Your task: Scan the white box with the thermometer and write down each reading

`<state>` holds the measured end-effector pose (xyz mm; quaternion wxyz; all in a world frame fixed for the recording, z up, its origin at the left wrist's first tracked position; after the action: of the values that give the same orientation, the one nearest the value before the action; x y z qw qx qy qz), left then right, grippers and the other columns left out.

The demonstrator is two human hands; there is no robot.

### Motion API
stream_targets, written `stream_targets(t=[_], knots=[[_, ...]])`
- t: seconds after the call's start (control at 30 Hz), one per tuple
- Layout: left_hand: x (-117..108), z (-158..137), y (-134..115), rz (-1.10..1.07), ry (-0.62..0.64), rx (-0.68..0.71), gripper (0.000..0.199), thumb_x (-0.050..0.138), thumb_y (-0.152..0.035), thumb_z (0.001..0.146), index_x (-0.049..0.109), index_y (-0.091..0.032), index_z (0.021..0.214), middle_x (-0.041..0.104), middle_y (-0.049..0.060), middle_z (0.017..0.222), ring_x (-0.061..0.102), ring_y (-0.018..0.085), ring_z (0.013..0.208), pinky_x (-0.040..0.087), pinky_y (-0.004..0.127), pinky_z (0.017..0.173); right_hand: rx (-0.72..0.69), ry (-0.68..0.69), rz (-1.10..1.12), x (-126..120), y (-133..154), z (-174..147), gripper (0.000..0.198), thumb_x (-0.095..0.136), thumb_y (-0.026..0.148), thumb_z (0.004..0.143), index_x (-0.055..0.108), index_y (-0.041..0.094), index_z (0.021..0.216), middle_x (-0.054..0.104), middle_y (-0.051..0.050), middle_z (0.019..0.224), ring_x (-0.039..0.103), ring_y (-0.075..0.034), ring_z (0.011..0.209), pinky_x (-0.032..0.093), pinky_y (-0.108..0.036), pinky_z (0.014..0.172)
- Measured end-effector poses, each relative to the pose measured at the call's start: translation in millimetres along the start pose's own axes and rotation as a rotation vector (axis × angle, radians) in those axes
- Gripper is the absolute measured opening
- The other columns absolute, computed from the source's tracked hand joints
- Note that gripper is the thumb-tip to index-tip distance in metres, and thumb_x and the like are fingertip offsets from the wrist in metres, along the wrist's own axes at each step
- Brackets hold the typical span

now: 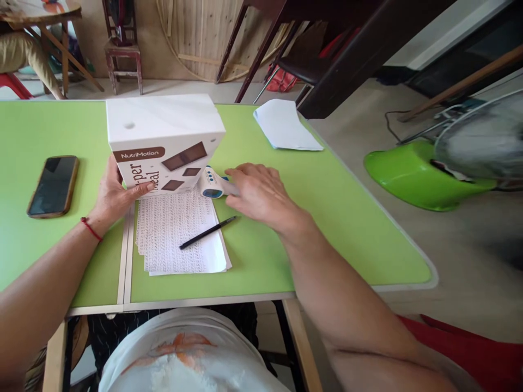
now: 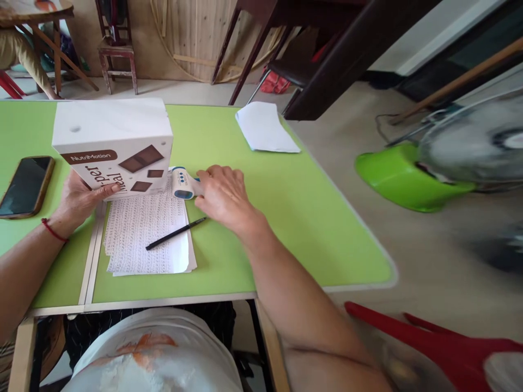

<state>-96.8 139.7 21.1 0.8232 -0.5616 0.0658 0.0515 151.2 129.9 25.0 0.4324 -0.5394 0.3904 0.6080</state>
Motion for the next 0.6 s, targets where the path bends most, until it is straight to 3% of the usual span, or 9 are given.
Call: stream_targets(t=[0.17,0.3,0.37,0.47,0.53,0.6], knots=[[0.1,0.1,-0.9,0.014,-0.013,0.005,0.072,0.087,-0.038,0.062,0.05,-0.018,0.12,0.064,0.011,0.115,0.061,0.032,0.108,0.052,0.049,0.092,0.02,0.095,0.064,27.6,-5.7,7.8,0.04,0.05,0.018,0.08,0.057,0.01,0.118,0.063,-0.018,0.099,0.058,-0.031,0.091,0.042,-0.042,0.079],[1.8,-2.2,-11.3,0.02,-0.036,0.035,0.071,0.086,-0.045,0.061,0.052,-0.019,0.119,0.063,0.01,0.117,0.06,0.032,0.11,0.052,0.046,0.091,0.097,0.058,0.238,31.1,-18.6,8.1,0.041,0.057,0.02,0.074,0.058,0.014,0.114,0.064,-0.014,0.096,0.06,-0.028,0.087,0.047,-0.039,0.072],[1.3,-5.0,-19.1,0.047,-0.06,0.043,0.072,0.086,-0.048,0.061,0.053,-0.019,0.117,0.065,0.01,0.114,0.061,0.032,0.108,0.052,0.047,0.092,0.185,-0.069,0.386,24.1,-29.9,7.2,0.043,0.063,0.023,0.07,0.057,0.015,0.112,0.065,-0.012,0.099,0.061,-0.027,0.086,0.049,-0.039,0.07],[-0.5,-11.2,-29.4,0.102,-0.098,0.015,0.069,0.084,-0.053,0.061,0.056,-0.017,0.112,0.068,0.008,0.103,0.064,0.032,0.101,0.052,0.049,0.09,0.266,-0.385,0.659,3.4,-43.8,-1.6,0.041,0.067,0.029,0.068,0.054,0.019,0.106,0.065,-0.01,0.1,0.061,-0.024,0.084,0.052,-0.04,0.069],[2.2,-15.4,-33.9,0.113,-0.08,-0.012,0.063,0.082,-0.054,0.064,0.058,-0.017,0.109,0.069,0.008,0.101,0.065,0.033,0.097,0.053,0.049,0.087,0.248,-0.587,0.836,-12.5,-44.8,-12.8,0.032,0.066,0.033,0.069,0.054,0.021,0.097,0.064,-0.007,0.09,0.061,-0.021,0.077,0.053,-0.039,0.067],[8.3,-19.3,-34.9,0.08,-0.029,-0.042,0.058,0.08,-0.054,0.067,0.06,-0.017,0.107,0.069,0.008,0.1,0.066,0.033,0.095,0.055,0.047,0.082,0.178,-0.692,1.016,-25.9,-36.6,-23.9,0.022,0.063,0.035,0.071,0.054,0.023,0.087,0.06,-0.002,0.077,0.059,-0.018,0.067,0.054,-0.038,0.063]])
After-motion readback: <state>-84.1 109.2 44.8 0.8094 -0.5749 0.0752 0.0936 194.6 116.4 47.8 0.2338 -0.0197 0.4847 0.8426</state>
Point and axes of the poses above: each hand's wrist, its own z-axis towards the middle knuckle, its own x-axis out of the palm, y = z × x, the point moved 9 cm from there along z, towards the middle knuckle
